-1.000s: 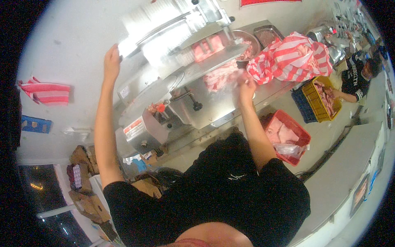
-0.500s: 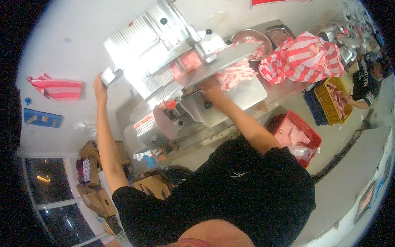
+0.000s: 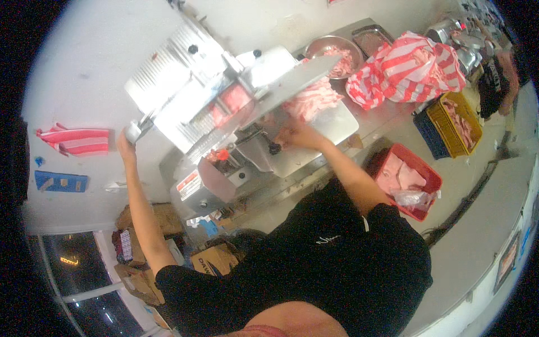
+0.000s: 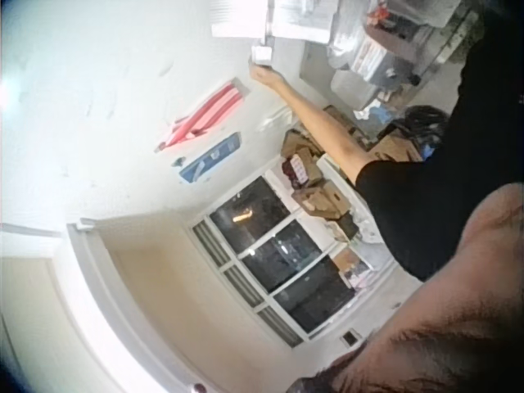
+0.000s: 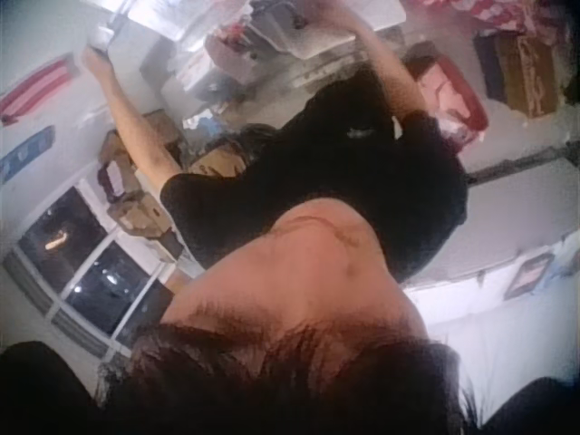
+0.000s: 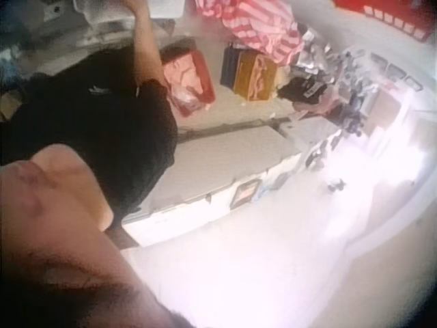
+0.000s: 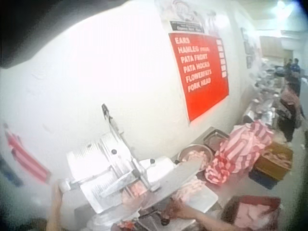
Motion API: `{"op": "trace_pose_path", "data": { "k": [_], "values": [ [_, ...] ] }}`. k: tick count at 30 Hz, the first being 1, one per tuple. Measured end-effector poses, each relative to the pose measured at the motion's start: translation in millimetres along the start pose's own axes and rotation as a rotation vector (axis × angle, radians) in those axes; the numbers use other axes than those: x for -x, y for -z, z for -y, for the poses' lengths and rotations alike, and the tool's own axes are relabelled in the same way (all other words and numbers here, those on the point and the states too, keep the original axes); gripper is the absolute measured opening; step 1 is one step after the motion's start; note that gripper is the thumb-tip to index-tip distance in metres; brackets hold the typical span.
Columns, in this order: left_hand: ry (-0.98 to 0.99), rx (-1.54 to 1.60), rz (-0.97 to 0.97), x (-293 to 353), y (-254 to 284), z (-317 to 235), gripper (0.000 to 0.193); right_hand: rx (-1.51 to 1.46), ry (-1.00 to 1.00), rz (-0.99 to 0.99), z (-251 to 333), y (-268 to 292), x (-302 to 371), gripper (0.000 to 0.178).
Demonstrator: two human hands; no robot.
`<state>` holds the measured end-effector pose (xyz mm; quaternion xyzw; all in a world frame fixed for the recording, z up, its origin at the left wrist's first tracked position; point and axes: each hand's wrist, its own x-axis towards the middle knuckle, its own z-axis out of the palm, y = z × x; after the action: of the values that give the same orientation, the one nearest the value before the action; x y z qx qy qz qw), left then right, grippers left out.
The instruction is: The person operates a meat slicer to cut thin slices of pork and places the sliced pieces onto a tray held by a coworker.
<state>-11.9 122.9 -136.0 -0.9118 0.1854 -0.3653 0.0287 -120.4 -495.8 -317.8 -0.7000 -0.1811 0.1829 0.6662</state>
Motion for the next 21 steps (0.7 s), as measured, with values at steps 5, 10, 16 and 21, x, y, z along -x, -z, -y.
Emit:
{"op": "trace_pose_path", "data": {
  "k": [5,10,16,21],
  "values": [
    [0.604,0.867,0.072,-98,-37,-154,0.039,-0.182,0.102,-0.361,28,51,-5,0.025],
    [0.451,0.87,0.236,-168,-23,-250,0.041,0.749,0.089,-0.875,11,97,-20,0.036],
    [0.453,0.81,-0.055,-117,-51,-181,0.04,0.858,0.448,-0.902,-18,73,-29,0.032],
    [0.265,0.455,0.065,-56,-3,-87,0.04,1.101,0.219,-0.705,-4,10,-20,0.036]
  ]
}}
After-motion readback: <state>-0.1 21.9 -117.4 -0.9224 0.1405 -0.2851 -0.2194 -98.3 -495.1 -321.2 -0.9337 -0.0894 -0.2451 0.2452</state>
